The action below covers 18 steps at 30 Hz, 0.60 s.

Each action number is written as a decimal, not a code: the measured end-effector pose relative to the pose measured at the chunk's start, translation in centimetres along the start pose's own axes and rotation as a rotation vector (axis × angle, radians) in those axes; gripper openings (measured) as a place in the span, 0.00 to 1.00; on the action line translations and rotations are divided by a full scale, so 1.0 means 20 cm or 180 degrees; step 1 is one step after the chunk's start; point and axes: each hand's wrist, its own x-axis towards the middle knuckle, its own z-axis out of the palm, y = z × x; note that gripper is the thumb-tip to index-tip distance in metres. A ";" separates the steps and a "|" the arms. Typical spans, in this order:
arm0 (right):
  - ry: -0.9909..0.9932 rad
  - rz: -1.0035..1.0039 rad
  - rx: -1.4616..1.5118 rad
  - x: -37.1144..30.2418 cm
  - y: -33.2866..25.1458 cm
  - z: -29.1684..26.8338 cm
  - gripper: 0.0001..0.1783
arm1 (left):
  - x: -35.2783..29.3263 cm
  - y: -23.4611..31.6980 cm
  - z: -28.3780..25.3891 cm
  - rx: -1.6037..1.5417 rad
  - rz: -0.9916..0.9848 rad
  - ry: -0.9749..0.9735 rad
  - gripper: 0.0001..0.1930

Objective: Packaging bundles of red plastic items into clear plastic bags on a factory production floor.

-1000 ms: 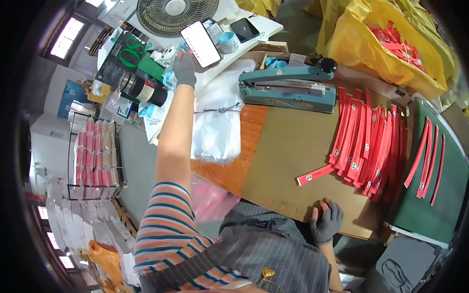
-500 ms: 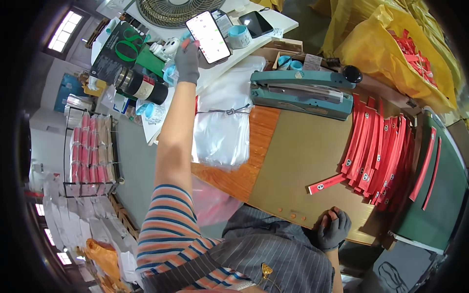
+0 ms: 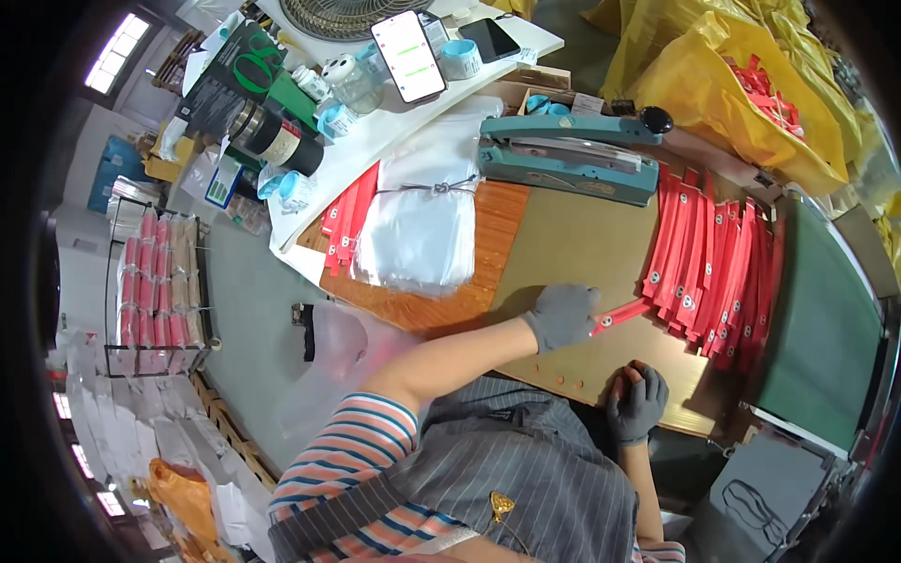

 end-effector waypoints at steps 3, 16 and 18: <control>0.0079 0.0002 -0.0003 -0.01 0.01 0.00 0.12 | -0.02 0.00 -0.04 -0.0516 0.0219 -0.0610 0.20; 0.0311 0.0030 0.0801 -0.08 0.07 -0.06 0.07 | -0.31 0.21 0.02 0.0512 0.0730 -0.0576 0.08; 0.0648 0.0602 0.1287 -0.12 0.11 -0.08 0.06 | -0.47 0.14 -0.04 0.0327 0.0927 -0.0581 0.11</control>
